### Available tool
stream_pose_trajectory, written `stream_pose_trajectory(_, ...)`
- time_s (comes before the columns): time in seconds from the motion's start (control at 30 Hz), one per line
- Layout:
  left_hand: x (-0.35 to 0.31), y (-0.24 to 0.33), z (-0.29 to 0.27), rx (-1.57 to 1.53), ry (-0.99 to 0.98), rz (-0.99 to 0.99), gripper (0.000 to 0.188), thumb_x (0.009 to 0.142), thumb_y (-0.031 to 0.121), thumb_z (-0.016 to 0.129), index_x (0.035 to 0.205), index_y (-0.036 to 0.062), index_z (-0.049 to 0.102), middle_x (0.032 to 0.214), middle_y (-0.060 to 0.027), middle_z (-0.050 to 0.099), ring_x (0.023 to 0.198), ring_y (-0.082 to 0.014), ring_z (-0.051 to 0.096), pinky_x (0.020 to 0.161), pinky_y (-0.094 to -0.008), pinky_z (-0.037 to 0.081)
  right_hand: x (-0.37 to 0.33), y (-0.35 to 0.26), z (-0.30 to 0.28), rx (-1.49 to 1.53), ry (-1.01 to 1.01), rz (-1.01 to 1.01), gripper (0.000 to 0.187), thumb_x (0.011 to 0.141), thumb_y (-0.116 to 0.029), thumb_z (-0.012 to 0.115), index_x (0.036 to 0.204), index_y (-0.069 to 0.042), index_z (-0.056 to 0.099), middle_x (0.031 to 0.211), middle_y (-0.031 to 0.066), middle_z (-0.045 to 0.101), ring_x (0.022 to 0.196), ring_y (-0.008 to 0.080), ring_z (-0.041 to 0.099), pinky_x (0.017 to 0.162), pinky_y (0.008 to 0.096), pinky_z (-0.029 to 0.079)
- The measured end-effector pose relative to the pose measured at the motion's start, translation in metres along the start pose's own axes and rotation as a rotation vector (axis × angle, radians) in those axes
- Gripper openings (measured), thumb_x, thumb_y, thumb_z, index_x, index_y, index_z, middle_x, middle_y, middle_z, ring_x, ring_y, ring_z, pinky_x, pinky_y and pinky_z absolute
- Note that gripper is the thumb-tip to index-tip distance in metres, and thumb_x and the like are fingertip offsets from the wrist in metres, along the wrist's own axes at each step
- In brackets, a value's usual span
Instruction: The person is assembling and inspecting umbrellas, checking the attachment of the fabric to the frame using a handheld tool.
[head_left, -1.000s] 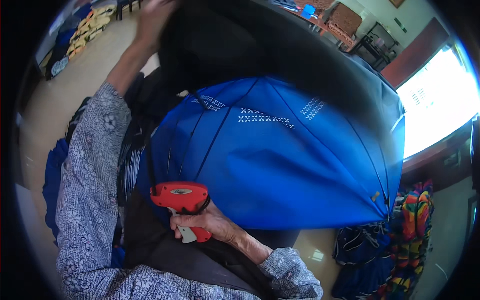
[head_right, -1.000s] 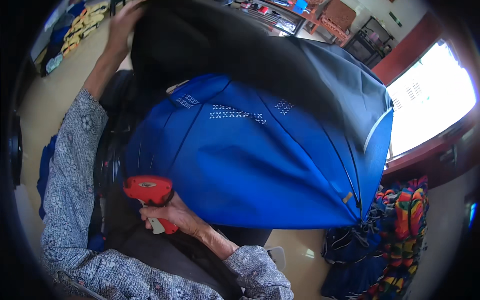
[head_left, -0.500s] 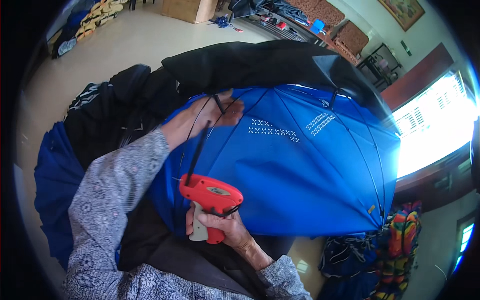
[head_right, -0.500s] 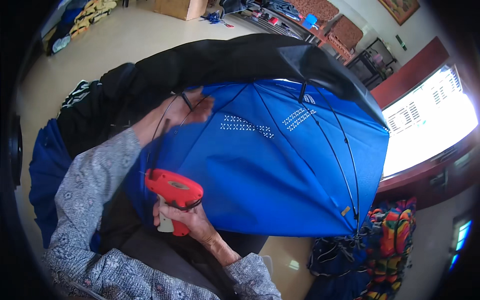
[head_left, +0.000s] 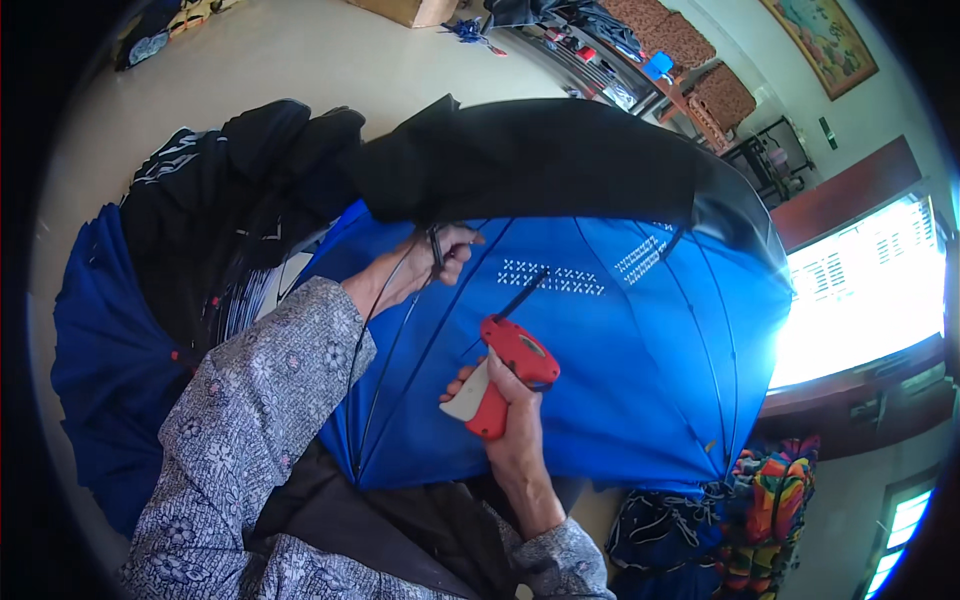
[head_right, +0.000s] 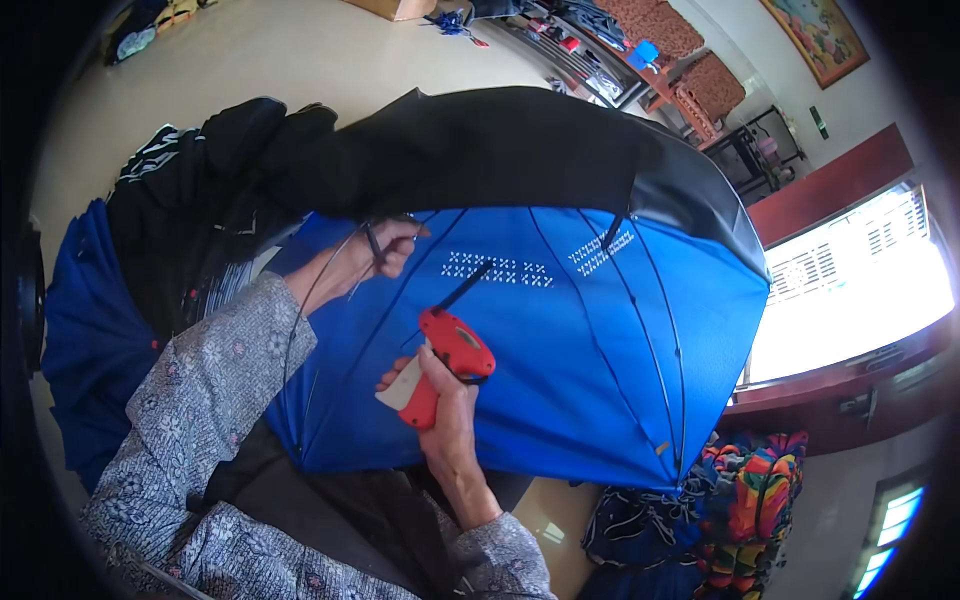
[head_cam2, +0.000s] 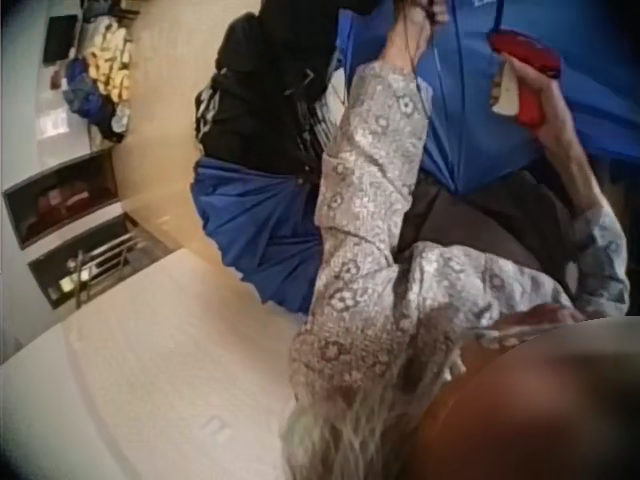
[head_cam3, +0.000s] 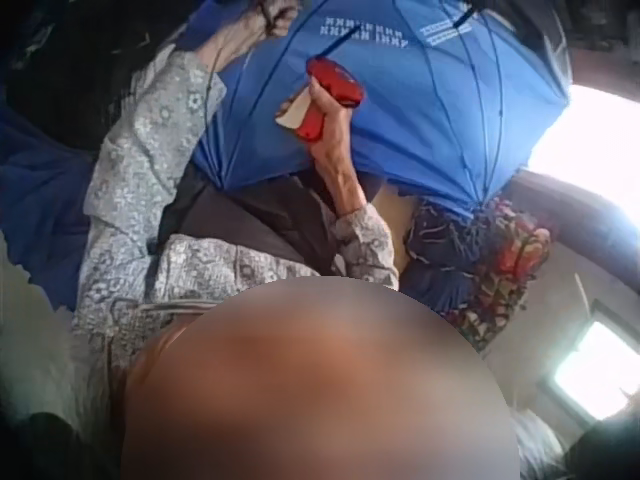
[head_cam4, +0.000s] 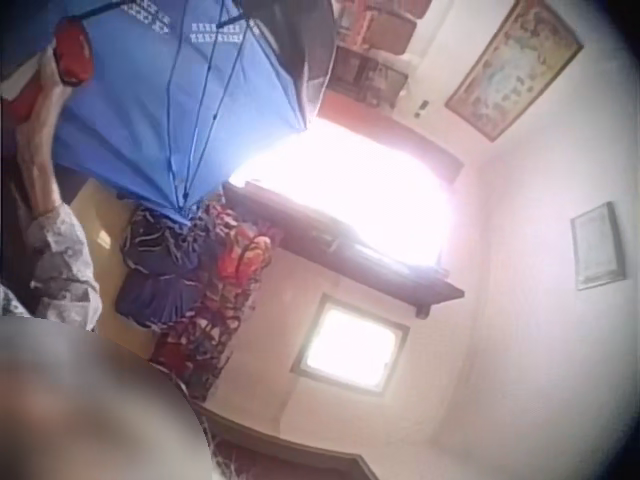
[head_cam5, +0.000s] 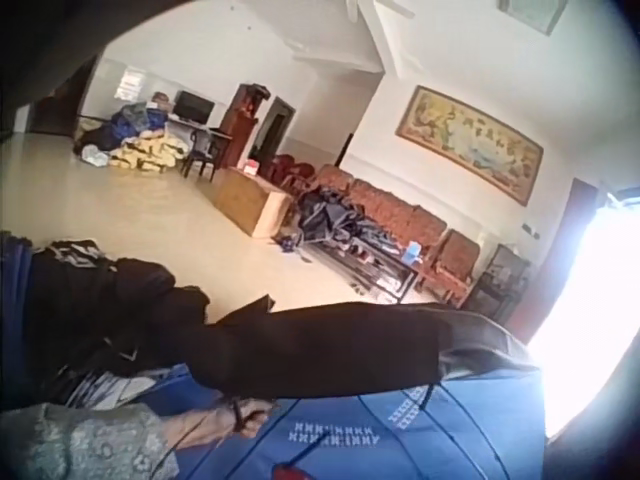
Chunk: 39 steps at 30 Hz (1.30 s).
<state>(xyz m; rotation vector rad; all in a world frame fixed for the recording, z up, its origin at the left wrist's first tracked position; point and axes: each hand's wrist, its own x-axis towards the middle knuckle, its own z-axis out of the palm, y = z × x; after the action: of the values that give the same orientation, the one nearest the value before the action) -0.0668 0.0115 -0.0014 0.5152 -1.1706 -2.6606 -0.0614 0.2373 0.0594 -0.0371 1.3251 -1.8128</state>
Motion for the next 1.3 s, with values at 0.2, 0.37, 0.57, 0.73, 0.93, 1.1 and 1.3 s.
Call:
stream_pose_trajectory(0.2, 0.004, -0.021, 0.000, 0.267, 0.063, 0.044, 0.033, 0.089, 0.038, 0.056, 0.103, 0.0089, 0.055, 0.073, 0.0016, 0.047, 0.054, -0.0065, 0.044, 0.046, -0.0210, 0.037, 0.045, -0.043, 0.006, -0.134, 0.113, -0.060, 0.030, 0.087, -0.019, 0.059, 0.107, 0.001, 0.049, 0.085, 0.0162, 0.060, 0.074, 0.0289, 0.064, 0.065, 0.0431, 0.057)
stream_pose_trajectory(0.37, 0.008, -0.029, -0.007, 0.410, 0.041, 0.022, 0.040, 0.090, 0.046, 0.054, 0.107, 0.0103, 0.054, 0.078, -0.0004, 0.049, 0.055, -0.0066, 0.046, 0.047, -0.0208, 0.038, 0.090, -0.058, 0.011, -0.282, 0.106, -0.135, 0.030, 0.084, -0.017, 0.062, 0.106, 0.001, 0.052, 0.081, 0.0166, 0.061, 0.068, 0.0283, 0.064, 0.059, 0.0412, 0.056)
stream_pose_trajectory(0.57, 0.001, -0.036, -0.015, 0.287, -0.084, 0.253, 0.036, 0.089, 0.046, 0.057, 0.089, 0.0099, 0.055, 0.063, -0.0013, 0.050, 0.050, -0.0085, 0.048, 0.043, -0.0223, 0.037, 0.133, -0.028, 0.002, -0.166, 0.067, -0.165, 0.031, 0.084, -0.011, 0.057, 0.111, 0.002, 0.049, 0.085, 0.0174, 0.060, 0.073, 0.0288, 0.063, 0.063, 0.0428, 0.056)
stream_pose_trajectory(0.73, 0.000, -0.029, -0.009, 0.340, -0.046, 0.208, 0.035, 0.090, 0.045, 0.056, 0.086, 0.0100, 0.055, 0.064, -0.0019, 0.050, 0.054, -0.0075, 0.047, 0.045, -0.0220, 0.038, 0.142, -0.009, 0.002, -0.045, 0.070, -0.227, 0.031, 0.084, -0.013, 0.058, 0.111, 0.001, 0.050, 0.083, 0.0159, 0.060, 0.073, 0.0273, 0.063, 0.065, 0.0403, 0.055)
stream_pose_trajectory(0.93, -0.012, -0.012, -0.006, 0.362, -0.034, 0.147, 0.035, 0.088, 0.044, 0.059, 0.095, 0.0096, 0.057, 0.070, -0.0011, 0.052, 0.058, -0.0072, 0.049, 0.048, -0.0211, 0.039, 0.125, -0.001, 0.007, 0.028, 0.037, -0.188, 0.031, 0.085, -0.016, 0.058, 0.111, 0.000, 0.049, 0.082, 0.0144, 0.059, 0.074, 0.0231, 0.063, 0.067, 0.0378, 0.055)
stream_pose_trajectory(1.1, -0.026, -0.008, -0.005, 0.374, -0.043, 0.130, 0.037, 0.087, 0.043, 0.062, 0.103, 0.0092, 0.058, 0.074, -0.0004, 0.053, 0.062, -0.0069, 0.051, 0.050, -0.0204, 0.040, 0.126, -0.001, 0.008, 0.141, -0.057, -0.171, 0.033, 0.085, -0.019, 0.059, 0.110, 0.000, 0.048, 0.082, 0.0138, 0.059, 0.073, 0.0212, 0.063, 0.067, 0.0373, 0.055)
stream_pose_trajectory(1.3, -0.018, -0.017, -0.020, 0.234, -0.018, 0.142, 0.036, 0.086, 0.043, 0.063, 0.097, 0.0091, 0.060, 0.072, 0.0004, 0.054, 0.063, -0.0073, 0.052, 0.053, -0.0206, 0.041, 0.127, -0.002, 0.002, 0.242, -0.086, -0.143, 0.035, 0.084, -0.019, 0.061, 0.110, 0.000, 0.048, 0.083, 0.0139, 0.059, 0.072, 0.0219, 0.063, 0.067, 0.0374, 0.055)
